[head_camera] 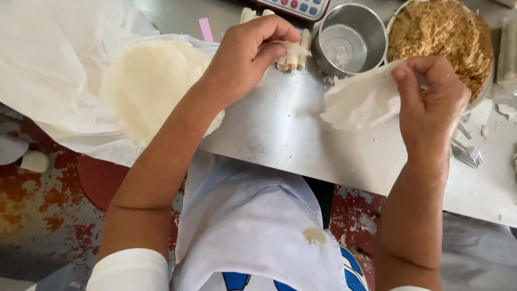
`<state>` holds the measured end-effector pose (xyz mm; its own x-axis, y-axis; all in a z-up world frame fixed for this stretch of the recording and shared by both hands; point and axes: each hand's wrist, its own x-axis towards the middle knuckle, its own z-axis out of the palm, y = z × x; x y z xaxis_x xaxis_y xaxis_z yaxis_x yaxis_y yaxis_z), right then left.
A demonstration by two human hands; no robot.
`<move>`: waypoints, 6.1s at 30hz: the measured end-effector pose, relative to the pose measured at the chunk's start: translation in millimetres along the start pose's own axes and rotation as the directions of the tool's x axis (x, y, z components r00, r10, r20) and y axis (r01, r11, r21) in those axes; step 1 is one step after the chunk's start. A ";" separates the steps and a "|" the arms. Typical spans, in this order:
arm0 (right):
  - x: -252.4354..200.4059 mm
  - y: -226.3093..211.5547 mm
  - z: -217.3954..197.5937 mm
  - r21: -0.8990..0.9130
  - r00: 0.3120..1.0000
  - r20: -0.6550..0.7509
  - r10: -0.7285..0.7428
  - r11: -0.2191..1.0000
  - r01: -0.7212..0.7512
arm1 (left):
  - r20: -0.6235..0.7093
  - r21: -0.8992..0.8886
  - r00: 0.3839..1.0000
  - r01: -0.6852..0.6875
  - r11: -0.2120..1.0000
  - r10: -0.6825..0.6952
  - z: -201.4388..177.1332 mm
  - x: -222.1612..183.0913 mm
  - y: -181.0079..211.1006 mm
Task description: Wrapping spring rolls with filling and packaging the finished rolls into plastic bags.
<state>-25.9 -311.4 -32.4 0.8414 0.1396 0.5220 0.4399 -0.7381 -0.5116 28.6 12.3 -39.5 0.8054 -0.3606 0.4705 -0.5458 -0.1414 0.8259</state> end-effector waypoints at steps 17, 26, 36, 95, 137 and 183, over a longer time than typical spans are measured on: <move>17.3 -26.1 18.7 0.248 0.978 0.172 0.121 0.955 -0.162 | -0.147 0.608 0.988 0.129 0.784 -0.048 5.5 -11.3 5.8; 7.1 -21.4 12.9 0.219 0.988 0.136 0.072 0.971 -0.101 | 0.050 0.157 0.995 -0.093 0.983 0.087 61.5 1.1 -13.0; -134.4 -26.3 53.8 0.039 0.921 0.378 -0.096 0.995 0.087 | 0.093 0.671 0.981 -0.188 0.717 0.170 111.3 -147.5 -59.9; -44.8 168.8 -18.1 -0.770 0.965 -0.156 0.212 0.586 -0.254 | 0.270 0.464 0.911 -0.407 0.787 0.312 110.6 -140.8 -22.1; -97.7 -27.6 -21.2 -0.322 0.851 0.505 0.146 0.946 0.028 | 0.090 0.594 0.838 -0.479 0.646 0.538 108.3 -149.1 -9.4; -118.1 32.8 88.5 -0.123 0.977 0.152 0.152 0.983 -0.134 | 0.325 0.573 0.943 -0.258 0.777 0.074 120.2 -93.2 -50.9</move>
<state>-83.1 -293.6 -171.2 0.9364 0.1243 0.3282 0.2810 -0.8257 -0.4891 -46.5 -57.7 -162.7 0.6439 -0.6502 0.4032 -0.7651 -0.5454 0.3423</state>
